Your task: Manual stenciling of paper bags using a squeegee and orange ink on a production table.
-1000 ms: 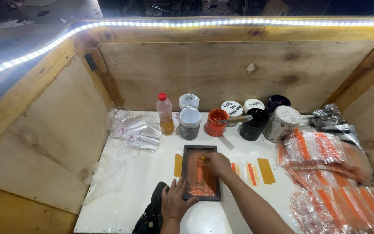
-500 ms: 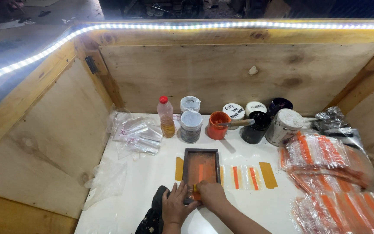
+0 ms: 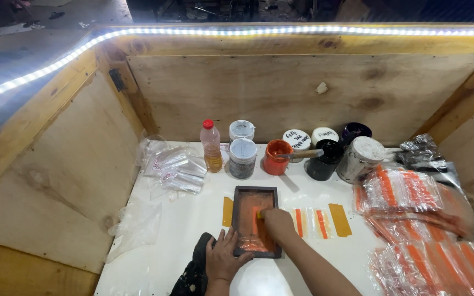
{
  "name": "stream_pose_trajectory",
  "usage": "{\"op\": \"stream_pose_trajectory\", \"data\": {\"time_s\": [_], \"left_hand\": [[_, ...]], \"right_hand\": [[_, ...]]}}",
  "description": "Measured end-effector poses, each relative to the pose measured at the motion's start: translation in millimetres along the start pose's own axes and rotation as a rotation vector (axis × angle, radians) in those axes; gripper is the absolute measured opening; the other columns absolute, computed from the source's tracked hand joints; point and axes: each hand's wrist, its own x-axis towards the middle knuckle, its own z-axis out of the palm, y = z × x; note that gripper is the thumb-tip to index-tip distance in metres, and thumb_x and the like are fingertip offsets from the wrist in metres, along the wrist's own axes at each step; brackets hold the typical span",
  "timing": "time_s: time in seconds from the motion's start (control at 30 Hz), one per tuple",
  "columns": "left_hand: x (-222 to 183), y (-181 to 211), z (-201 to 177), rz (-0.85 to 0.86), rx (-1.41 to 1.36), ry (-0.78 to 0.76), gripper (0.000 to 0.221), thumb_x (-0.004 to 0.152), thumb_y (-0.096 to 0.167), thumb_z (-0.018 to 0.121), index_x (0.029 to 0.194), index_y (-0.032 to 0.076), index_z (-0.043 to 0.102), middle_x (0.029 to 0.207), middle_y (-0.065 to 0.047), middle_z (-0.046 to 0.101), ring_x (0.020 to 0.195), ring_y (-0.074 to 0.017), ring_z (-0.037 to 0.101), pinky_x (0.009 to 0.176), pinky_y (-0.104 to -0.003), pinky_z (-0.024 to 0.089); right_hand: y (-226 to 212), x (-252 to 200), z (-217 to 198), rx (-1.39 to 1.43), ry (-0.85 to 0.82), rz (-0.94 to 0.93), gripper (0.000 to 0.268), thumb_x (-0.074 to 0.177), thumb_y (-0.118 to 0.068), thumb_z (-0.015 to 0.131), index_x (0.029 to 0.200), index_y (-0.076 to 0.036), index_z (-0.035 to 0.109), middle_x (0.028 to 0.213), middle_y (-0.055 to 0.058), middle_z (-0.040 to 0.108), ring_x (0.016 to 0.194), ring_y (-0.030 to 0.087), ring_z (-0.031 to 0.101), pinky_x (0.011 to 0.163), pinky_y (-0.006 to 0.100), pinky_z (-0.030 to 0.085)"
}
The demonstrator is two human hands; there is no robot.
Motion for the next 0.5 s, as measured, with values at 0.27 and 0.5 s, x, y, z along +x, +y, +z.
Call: {"op": "stream_pose_trajectory", "data": {"time_s": [0.27,0.5], "left_hand": [[-3,5,-6,-0.004,-0.013,-0.006,0.089,0.08,0.082,0.07,0.142,0.019,0.06,0.156,0.007,0.049,0.147,-0.0209,0.038,0.115,-0.056,0.027],[-2,6,-11,0.0,0.004,0.003,0.086,0.081,0.08,0.071,0.142,0.021,0.06,0.157,0.007,0.048,0.147,-0.0225,0.038,0.113,-0.055,0.028]], "right_hand": [[-5,-47,37,-0.112,-0.045,-0.259,0.01,0.094,-0.025,0.068,0.101,-0.019,0.073,0.088,0.001,0.07,0.074,0.026,0.068,0.059,0.038,0.052],[-24,14,-54,0.285,0.074,0.07,0.021,0.094,-0.027,0.063,0.107,-0.026,0.078,0.11,0.0,0.077,0.098,0.024,0.071,0.074,0.037,0.055]]}}
